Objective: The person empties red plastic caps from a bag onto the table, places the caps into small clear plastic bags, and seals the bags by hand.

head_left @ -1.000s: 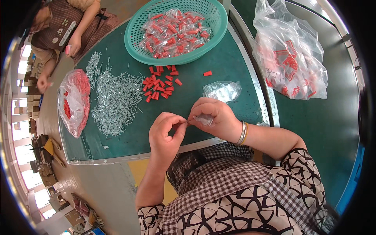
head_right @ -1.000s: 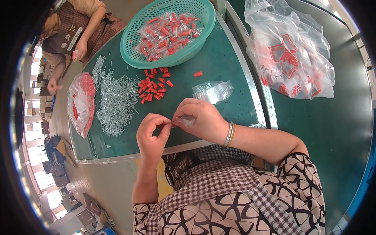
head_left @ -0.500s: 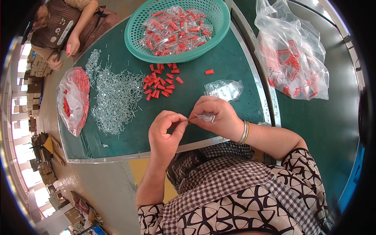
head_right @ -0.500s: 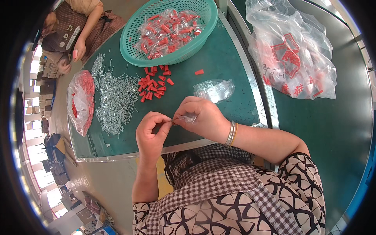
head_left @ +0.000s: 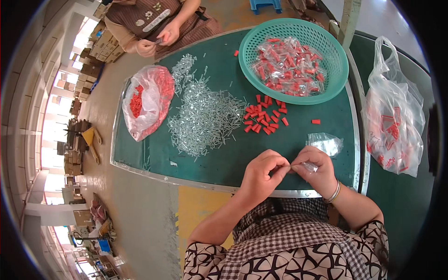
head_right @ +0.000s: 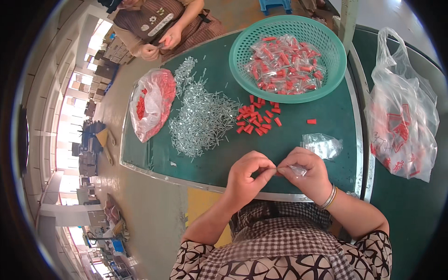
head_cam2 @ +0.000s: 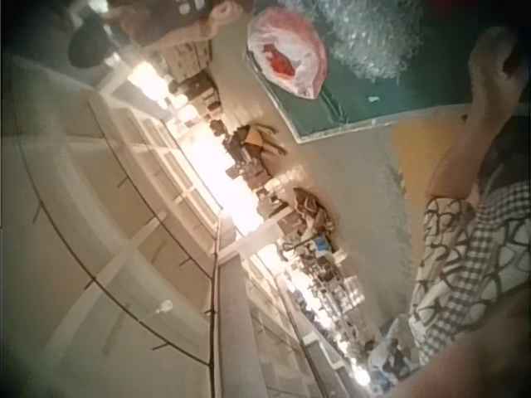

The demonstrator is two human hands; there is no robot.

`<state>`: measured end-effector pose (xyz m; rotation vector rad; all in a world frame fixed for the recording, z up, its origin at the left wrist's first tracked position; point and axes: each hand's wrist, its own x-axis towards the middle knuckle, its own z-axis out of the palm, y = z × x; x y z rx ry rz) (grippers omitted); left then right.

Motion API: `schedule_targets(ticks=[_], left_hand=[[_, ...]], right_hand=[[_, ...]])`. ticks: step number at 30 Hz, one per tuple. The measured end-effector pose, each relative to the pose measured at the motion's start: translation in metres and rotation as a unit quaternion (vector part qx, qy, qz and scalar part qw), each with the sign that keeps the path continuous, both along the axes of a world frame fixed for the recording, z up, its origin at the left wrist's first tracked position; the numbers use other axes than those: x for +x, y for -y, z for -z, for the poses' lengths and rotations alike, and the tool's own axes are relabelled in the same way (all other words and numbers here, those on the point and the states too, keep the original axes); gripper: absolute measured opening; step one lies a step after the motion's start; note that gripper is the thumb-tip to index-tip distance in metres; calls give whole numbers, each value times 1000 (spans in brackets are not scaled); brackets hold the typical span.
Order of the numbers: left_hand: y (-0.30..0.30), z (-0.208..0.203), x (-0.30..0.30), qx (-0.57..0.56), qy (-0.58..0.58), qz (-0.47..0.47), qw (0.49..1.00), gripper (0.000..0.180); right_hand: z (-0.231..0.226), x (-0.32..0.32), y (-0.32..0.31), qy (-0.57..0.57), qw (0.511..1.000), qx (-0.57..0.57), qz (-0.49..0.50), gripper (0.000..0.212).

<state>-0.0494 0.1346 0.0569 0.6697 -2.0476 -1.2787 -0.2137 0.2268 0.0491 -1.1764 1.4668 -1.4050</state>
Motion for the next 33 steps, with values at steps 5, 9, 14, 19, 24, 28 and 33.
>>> schedule_targets(ticks=[5,9,14,19,24,28,33], left_hand=[[15,-5,-5,-63,9,23,998,13],[49,-19,-17,-100,25,28,994,7],[100,-61,-69,51,-120,-152,980,14],[79,-40,-60,-31,-29,-124,991,18],[23,7,-36,-21,-35,21,999,29],[14,14,-29,65,-11,33,997,20],[10,17,-24,300,-132,-29,944,9]], right_hand=[[5,-7,7,-47,999,-16,-20,3],[-3,-7,17,123,986,109,26,9],[15,-15,18,323,945,16,42,21],[12,-23,16,507,858,54,-62,51],[12,-17,13,511,852,73,-90,59],[5,-11,13,449,886,93,-65,55],[15,-13,12,464,874,100,-106,35]])
